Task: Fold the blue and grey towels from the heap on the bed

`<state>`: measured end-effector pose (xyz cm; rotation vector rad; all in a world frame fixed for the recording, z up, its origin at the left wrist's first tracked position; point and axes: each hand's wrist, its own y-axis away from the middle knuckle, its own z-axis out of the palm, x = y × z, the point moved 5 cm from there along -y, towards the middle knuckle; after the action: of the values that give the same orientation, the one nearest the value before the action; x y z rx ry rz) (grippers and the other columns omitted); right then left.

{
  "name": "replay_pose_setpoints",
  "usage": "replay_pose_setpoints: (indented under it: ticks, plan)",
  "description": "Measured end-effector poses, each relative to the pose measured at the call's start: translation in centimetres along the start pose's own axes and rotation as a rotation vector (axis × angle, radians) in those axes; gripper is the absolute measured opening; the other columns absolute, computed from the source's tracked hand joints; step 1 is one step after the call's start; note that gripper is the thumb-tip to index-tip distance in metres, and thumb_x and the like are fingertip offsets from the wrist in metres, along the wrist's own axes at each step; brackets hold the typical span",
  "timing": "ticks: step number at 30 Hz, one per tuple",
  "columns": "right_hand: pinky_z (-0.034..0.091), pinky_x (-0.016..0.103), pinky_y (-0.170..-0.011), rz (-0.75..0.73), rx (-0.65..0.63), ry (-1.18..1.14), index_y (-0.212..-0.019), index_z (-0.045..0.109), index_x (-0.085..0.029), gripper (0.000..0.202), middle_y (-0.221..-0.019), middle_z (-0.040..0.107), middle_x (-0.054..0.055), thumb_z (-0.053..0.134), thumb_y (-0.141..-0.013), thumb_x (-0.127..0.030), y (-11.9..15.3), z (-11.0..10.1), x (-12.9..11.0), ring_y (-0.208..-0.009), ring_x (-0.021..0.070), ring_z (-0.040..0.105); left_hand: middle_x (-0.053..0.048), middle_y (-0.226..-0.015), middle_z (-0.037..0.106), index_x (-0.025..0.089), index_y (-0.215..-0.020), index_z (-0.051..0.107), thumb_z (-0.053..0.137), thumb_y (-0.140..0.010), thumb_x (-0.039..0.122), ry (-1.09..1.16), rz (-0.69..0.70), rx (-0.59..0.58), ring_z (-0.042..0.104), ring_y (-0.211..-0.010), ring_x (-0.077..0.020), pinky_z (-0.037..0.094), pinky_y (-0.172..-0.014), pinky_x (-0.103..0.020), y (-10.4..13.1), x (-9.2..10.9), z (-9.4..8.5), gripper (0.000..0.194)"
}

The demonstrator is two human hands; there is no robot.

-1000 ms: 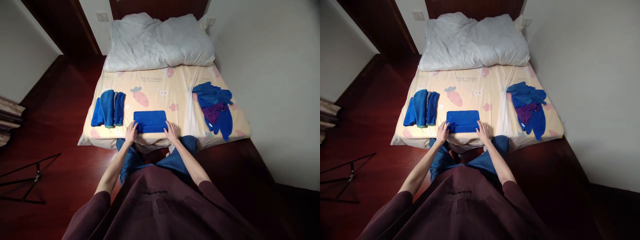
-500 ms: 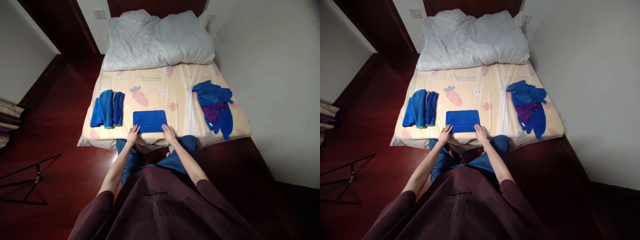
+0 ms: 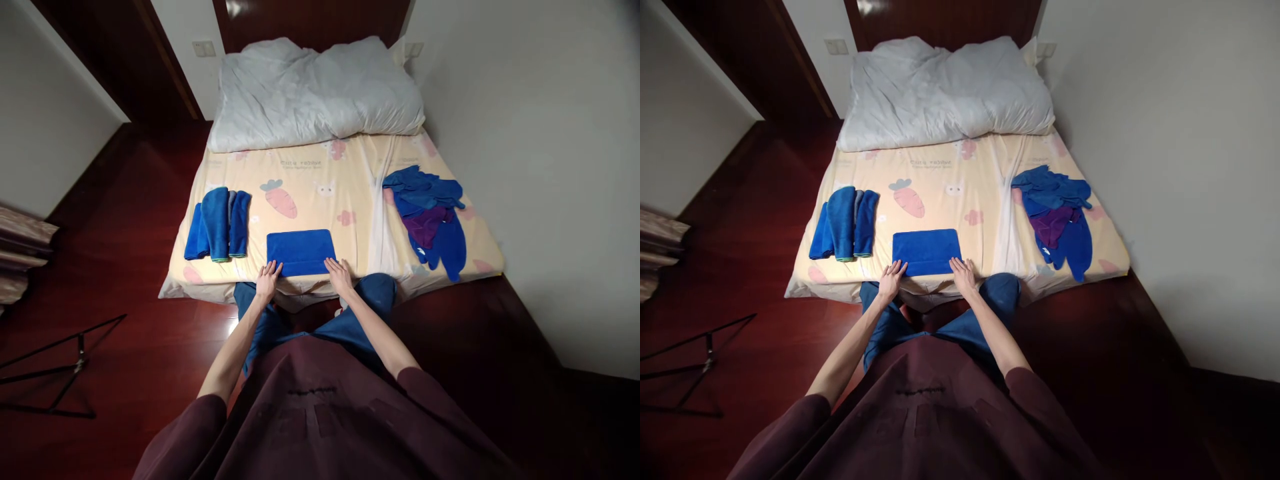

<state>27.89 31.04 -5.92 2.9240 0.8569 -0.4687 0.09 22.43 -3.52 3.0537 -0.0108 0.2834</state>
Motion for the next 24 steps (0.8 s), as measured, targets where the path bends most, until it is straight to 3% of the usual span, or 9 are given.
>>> replay_pose_setpoints:
  ticks: [5,18,24]
  plan:
    - [0.025,0.051,-0.131,0.075,0.068,-0.055,-0.152,0.056,-0.017,0.061,-0.160,0.050,0.009,0.033,-0.097,-0.002,2.0,0.9,-0.3,-0.152,0.0217,0.045,-0.015,-0.168,0.037,0.019,-0.162,0.043,0.035,-0.097,0.005,0.040,0.001,0.036,0.035,-0.157,-0.0280,0.033,-0.126,-0.048,1.6,0.2,1.0,0.066]
    - [0.036,0.046,-0.124,0.083,0.119,-0.172,-0.145,0.063,-0.019,0.064,-0.154,0.059,0.010,0.042,-0.088,0.002,1.5,0.0,0.1,-0.147,0.0214,0.053,-0.014,-0.167,0.040,0.017,-0.160,0.046,0.043,-0.082,-0.002,0.167,0.037,0.071,0.037,-0.156,-0.0296,0.032,-0.126,-0.052,1.4,-0.7,1.2,0.081]
    - [0.049,0.044,-0.117,0.119,0.165,-0.465,-0.126,0.074,-0.022,0.049,-0.131,0.075,0.008,0.055,-0.083,-0.009,-0.1,-0.9,3.0,-0.125,0.0232,0.068,-0.013,-0.151,0.061,0.013,-0.144,0.063,0.047,-0.075,0.000,0.501,-0.037,0.109,0.054,-0.144,-0.0256,0.040,-0.124,-0.042,-0.1,-3.7,1.3,0.072]
